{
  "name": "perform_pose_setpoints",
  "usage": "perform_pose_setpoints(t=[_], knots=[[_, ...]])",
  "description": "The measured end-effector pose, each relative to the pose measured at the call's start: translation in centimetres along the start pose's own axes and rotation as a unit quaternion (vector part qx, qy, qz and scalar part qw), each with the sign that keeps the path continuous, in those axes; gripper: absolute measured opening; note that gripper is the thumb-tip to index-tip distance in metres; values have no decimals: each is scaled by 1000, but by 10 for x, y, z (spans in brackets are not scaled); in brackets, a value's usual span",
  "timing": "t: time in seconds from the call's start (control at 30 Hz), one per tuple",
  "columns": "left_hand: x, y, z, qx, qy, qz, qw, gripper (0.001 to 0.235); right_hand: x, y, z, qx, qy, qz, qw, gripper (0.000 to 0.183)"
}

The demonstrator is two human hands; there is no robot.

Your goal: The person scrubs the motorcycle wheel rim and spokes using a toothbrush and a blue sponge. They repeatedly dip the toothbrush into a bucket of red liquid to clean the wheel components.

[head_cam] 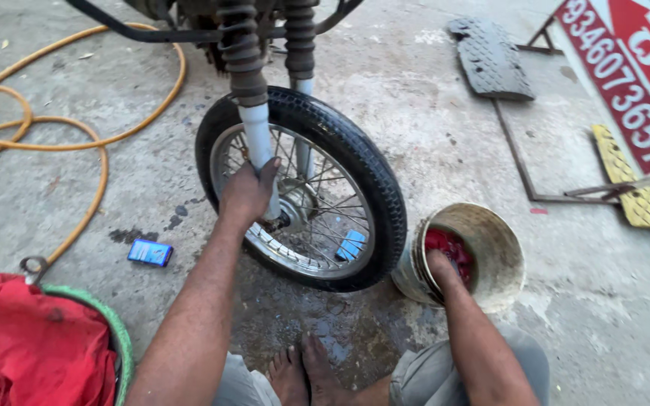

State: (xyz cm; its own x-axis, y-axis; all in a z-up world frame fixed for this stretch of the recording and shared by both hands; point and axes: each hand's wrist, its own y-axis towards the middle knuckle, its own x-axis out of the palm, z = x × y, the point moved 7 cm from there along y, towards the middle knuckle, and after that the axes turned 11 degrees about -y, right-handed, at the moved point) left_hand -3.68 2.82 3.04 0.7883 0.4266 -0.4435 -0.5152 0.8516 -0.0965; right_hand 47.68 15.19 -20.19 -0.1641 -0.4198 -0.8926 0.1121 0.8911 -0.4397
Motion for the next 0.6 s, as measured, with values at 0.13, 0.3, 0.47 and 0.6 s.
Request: perform_pose_setpoints(t=[0.13, 0.3, 0.47, 0.6], knots=[[5, 6, 4, 8, 5, -12, 1000, 67, -57, -34, -4, -43, 71, 140, 987, 43], [6, 3, -5, 38, -13, -4, 999, 64, -108, -114, -25, -162, 146, 361, 907, 36], [2, 5, -9, 82, -2, -2, 997, 59, -52, -122, -73, -206, 317, 246, 892, 25], [-1, 3, -5, 182, 24, 9, 983, 59, 79, -80, -51, -69, 278, -74, 955, 31]])
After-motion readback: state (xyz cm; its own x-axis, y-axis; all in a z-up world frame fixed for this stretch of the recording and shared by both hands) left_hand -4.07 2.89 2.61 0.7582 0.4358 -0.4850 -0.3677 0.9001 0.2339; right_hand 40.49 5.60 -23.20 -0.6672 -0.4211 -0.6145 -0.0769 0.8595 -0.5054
